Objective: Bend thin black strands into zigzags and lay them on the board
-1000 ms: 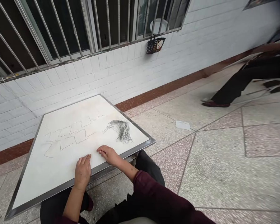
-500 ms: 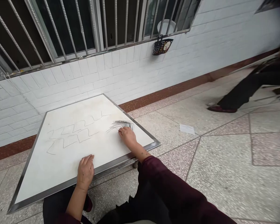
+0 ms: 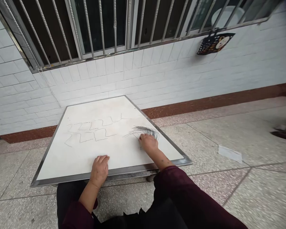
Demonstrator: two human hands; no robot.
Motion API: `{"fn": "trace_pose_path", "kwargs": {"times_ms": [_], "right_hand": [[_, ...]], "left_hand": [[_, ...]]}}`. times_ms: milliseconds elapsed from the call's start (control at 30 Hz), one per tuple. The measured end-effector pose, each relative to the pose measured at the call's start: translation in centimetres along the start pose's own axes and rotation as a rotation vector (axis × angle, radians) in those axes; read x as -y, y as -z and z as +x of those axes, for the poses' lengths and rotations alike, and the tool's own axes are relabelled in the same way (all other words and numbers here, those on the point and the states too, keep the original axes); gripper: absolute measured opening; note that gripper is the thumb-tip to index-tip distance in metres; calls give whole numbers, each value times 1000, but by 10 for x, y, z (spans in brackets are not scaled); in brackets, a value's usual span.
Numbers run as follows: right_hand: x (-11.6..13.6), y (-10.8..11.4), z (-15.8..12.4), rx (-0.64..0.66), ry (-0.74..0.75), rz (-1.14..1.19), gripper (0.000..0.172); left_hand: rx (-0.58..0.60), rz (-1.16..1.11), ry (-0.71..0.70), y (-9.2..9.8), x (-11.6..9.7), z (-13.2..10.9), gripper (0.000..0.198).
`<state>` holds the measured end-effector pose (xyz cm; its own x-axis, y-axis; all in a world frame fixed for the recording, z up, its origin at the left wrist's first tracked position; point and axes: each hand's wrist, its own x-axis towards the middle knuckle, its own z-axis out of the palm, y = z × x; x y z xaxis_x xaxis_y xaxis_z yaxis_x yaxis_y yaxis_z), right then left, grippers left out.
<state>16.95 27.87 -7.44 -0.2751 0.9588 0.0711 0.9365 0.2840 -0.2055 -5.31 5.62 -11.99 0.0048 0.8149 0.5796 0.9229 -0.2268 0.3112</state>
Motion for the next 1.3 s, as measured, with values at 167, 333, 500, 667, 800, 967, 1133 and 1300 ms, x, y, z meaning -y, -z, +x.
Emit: {"fn": "trace_pose_path", "kwargs": {"times_ms": [167,333,500,667,800,967,1133,1300], "right_hand": [[4,5,-4,25,-4,62,19],[3,15,-9,-34,-11,175,18],[16,21,-23,-278,135,676,19],[49,21,-64,-107,198,1142,29],[68,24,-110,213,220,1368,32],[80,30,-149,545,174,1475,37],[88,30,-156,608,152,1465,38],[89,31,-158,544,303,1303,35]], "left_hand": [[3,-12,22,2,-1,0,39],[5,-68,54,2,0,-1,40],[-19,-173,88,1,2,0,37],[-95,-296,185,1,11,1,30],[-215,-381,353,14,13,-1,32],[-249,-655,470,53,-17,7,42],[-73,-958,545,71,-39,12,41],[-54,-972,641,72,-42,2,39]]}}
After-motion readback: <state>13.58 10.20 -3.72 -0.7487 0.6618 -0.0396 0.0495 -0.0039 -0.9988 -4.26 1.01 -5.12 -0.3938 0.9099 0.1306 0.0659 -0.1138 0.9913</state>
